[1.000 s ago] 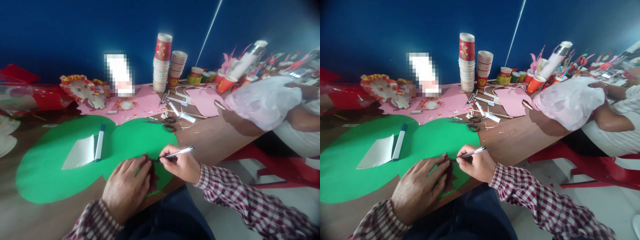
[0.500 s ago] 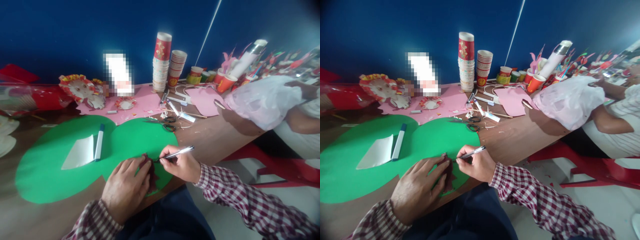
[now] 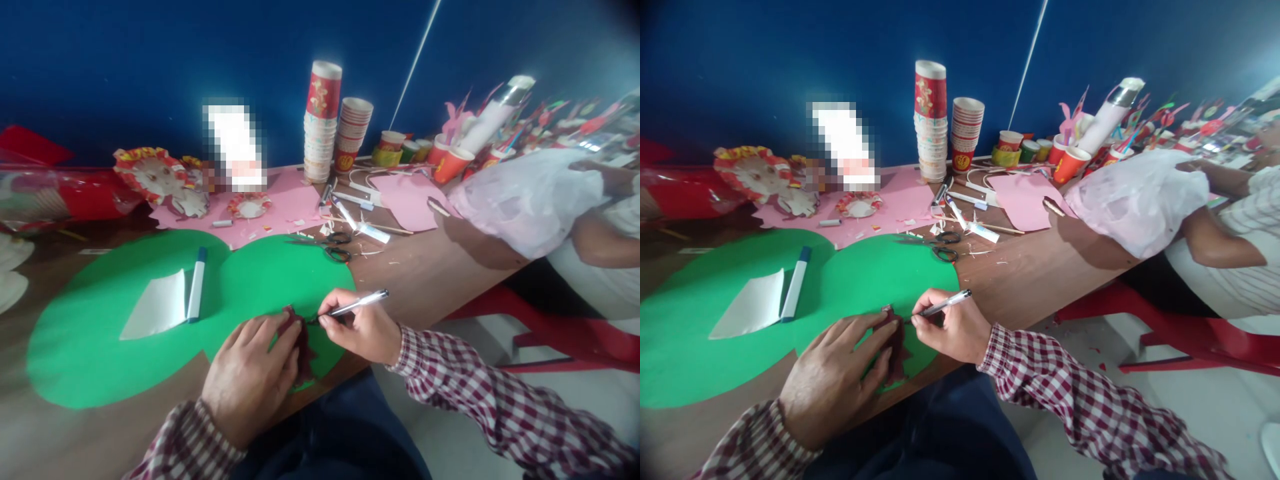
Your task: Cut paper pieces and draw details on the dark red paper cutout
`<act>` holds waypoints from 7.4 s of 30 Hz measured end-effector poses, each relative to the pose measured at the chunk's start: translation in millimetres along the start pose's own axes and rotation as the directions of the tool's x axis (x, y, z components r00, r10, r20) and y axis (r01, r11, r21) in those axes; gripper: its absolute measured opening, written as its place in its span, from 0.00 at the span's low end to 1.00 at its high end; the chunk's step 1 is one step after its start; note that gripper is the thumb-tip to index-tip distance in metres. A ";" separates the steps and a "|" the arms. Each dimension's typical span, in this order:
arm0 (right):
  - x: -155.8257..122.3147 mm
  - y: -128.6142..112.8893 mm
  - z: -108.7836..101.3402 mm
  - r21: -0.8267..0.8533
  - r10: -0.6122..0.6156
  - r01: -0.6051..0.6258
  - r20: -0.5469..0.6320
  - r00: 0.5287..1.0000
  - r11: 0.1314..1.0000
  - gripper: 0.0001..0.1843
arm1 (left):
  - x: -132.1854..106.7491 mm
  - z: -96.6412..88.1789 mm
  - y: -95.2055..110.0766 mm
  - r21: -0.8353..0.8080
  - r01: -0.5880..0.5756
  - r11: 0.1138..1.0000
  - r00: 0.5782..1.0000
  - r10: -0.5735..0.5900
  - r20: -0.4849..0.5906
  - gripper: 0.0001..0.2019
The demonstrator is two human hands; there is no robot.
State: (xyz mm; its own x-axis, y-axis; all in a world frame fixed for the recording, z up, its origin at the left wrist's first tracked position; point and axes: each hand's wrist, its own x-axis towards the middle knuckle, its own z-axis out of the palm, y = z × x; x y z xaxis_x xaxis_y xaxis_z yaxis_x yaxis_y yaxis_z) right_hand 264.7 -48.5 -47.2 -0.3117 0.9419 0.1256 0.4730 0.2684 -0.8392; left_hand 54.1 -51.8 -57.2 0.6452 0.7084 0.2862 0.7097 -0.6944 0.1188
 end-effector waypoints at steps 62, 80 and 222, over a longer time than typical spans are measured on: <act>0.2 1.4 -0.3 -0.010 -0.027 0.027 0.012 1.000 1.000 0.03 | 0.3 -0.2 0.4 0.011 0.005 1.000 1.000 -0.005 0.021 0.16; -0.1 -0.5 -1.0 -0.032 -0.029 0.029 0.019 0.999 0.999 0.00 | 1.4 1.3 0.1 0.012 0.000 1.000 1.000 0.000 0.006 0.16; -37.0 -11.8 3.9 -0.047 -0.237 0.234 -0.051 0.970 0.971 0.18 | -3.6 -1.4 -8.7 -0.158 -0.187 0.970 0.981 0.193 0.026 0.15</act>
State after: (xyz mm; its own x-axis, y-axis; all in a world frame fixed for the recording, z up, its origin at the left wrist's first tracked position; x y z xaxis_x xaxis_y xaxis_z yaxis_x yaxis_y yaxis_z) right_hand 267.4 -87.3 -44.0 -0.3727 0.8606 0.3471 0.4246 0.4908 -0.7608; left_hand 45.1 -48.5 -58.0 0.7771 0.5642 0.2790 0.5231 -0.8254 0.2121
